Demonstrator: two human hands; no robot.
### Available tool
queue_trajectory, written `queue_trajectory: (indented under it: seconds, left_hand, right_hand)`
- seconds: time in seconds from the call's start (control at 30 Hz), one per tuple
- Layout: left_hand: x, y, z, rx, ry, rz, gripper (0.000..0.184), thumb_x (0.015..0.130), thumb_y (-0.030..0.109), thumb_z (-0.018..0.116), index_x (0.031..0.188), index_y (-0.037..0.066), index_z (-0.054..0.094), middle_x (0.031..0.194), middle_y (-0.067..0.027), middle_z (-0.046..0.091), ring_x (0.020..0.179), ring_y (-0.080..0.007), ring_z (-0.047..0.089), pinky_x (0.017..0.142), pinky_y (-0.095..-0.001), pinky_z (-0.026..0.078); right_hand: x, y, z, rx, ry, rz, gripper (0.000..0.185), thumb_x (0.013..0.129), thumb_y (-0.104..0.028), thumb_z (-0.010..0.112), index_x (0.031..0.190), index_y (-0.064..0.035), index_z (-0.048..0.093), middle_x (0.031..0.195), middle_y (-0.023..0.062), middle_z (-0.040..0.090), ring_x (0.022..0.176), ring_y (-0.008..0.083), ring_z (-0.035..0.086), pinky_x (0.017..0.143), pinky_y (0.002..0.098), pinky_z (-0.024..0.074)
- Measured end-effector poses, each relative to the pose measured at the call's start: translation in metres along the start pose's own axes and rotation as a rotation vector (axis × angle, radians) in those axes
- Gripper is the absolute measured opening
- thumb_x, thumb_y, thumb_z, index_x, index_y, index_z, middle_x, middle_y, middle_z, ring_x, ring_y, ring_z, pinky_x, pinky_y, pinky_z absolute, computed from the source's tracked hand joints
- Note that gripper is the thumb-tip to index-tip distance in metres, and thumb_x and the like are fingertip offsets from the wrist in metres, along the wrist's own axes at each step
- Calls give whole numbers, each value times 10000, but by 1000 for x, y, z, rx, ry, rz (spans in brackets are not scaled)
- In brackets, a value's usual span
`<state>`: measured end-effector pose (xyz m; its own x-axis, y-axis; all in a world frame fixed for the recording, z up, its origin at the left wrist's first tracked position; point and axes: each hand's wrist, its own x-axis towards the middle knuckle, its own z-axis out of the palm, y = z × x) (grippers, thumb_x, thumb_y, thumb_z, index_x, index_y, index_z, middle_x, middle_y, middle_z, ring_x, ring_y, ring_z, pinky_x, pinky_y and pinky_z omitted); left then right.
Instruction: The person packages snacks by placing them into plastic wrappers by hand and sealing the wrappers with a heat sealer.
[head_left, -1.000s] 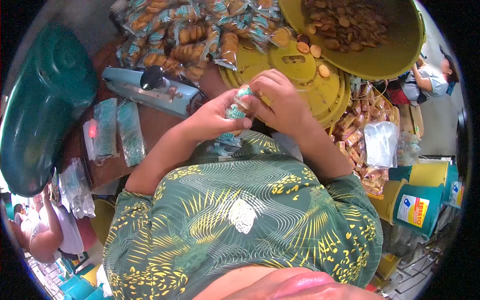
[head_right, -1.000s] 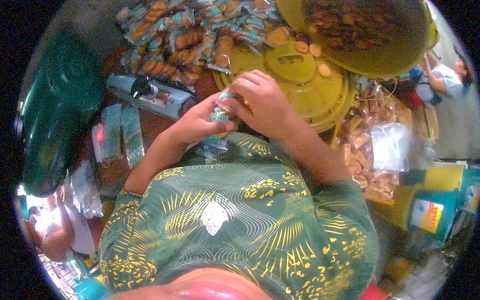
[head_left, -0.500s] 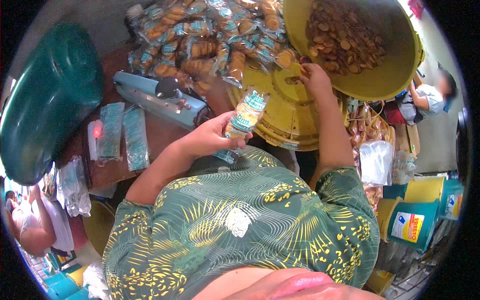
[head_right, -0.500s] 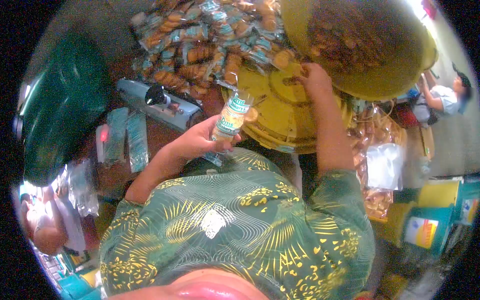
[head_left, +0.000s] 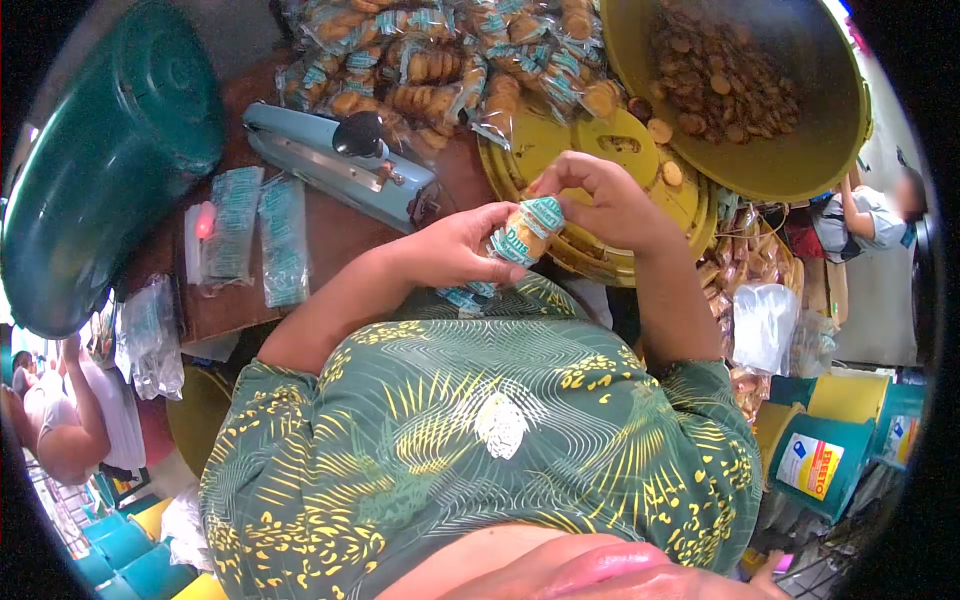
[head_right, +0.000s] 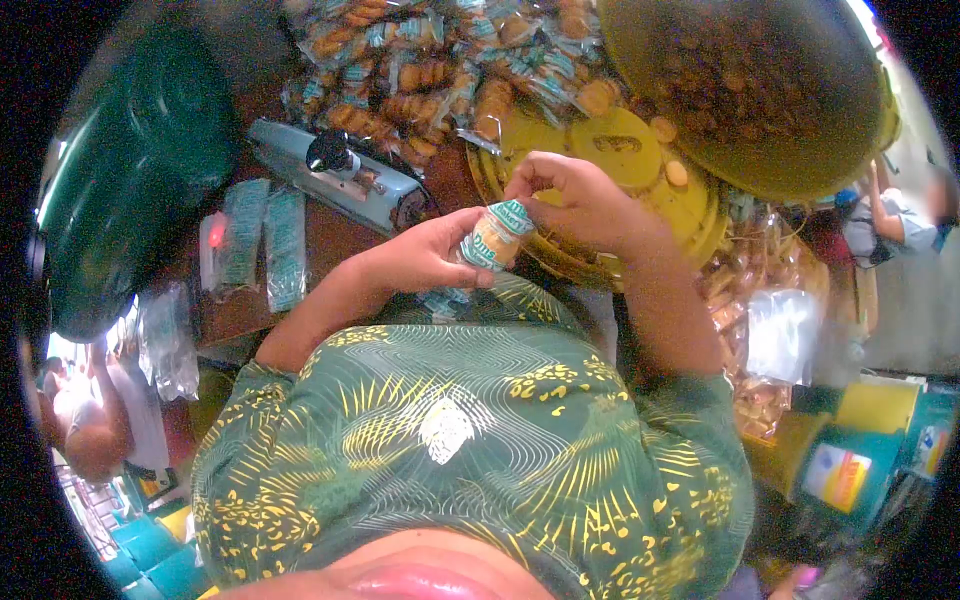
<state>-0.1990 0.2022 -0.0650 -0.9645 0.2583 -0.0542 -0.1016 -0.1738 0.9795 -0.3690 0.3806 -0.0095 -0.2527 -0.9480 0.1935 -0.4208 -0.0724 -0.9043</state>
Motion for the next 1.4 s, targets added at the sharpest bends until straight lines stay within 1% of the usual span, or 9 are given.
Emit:
queue_trajectory:
  seconds: [0.23,0.43,0.73,0.83,0.97,1.07,1.17,1.27,1.4]
  left_hand:
    - [-12,14,-4,-14,143,-23,567,852,191,788,1300,47,472,1083,-24,626,986,-121,598,861,-301,502]
    - [-11,10,0,79,164,59,641,833,224,808,1321,4,455,1096,-41,606,992,-103,567,896,-289,482]
    - [-18,15,-2,97,209,86,710,821,242,823,1376,43,427,1165,-33,592,1072,-124,559,953,-308,459]
    - [-15,10,0,8,163,101,744,811,235,828,1393,38,408,1191,-43,584,1097,-135,558,969,-316,456]
    - [-23,22,4,84,188,64,887,791,238,840,1466,-10,320,1233,-79,558,1124,-144,535,970,-294,444]
    - [-26,14,-4,358,227,212,872,847,346,783,1482,-7,301,1239,-91,565,1106,-146,563,954,-300,465]
    - [-42,16,-16,-392,25,241,887,892,533,670,1488,-6,295,1259,-113,564,1098,-164,590,937,-328,490]
    - [-40,24,-11,-491,120,312,928,896,732,445,1500,41,303,1275,-122,573,1095,-199,610,906,-375,518]
    - [-70,10,-35,-411,180,344,714,1003,585,399,1481,55,369,1374,-125,530,1236,-225,544,998,-391,465]
  right_hand:
    - [18,-10,8,164,582,-48,119,865,-67,710,946,-33,630,898,38,665,844,126,628,772,296,519]
    - [15,-13,17,-191,73,-53,137,859,-80,708,947,-11,627,898,90,662,841,133,632,759,313,516]
    - [19,-42,35,-625,336,-347,266,857,-240,722,934,-3,629,972,167,664,898,347,622,834,409,490]
    - [16,-30,41,-604,133,-80,239,897,-220,678,983,-6,615,966,193,652,884,355,638,798,410,501]
    - [16,-39,41,-404,112,-40,257,922,-181,644,1110,-16,582,945,197,653,846,372,666,751,394,524]
    - [26,-56,52,-275,136,-78,317,897,-144,683,1177,-13,611,916,112,665,890,245,669,812,357,519]
    - [26,-84,57,-57,109,-206,521,906,-101,686,1374,-34,467,983,120,685,897,185,674,815,315,529]
    - [25,-84,47,543,129,-441,624,884,-59,715,1433,-31,418,985,100,691,906,140,671,816,297,530]
    - [66,-24,54,-289,328,-249,627,845,-43,744,1408,-56,468,973,105,711,915,215,690,825,323,538]
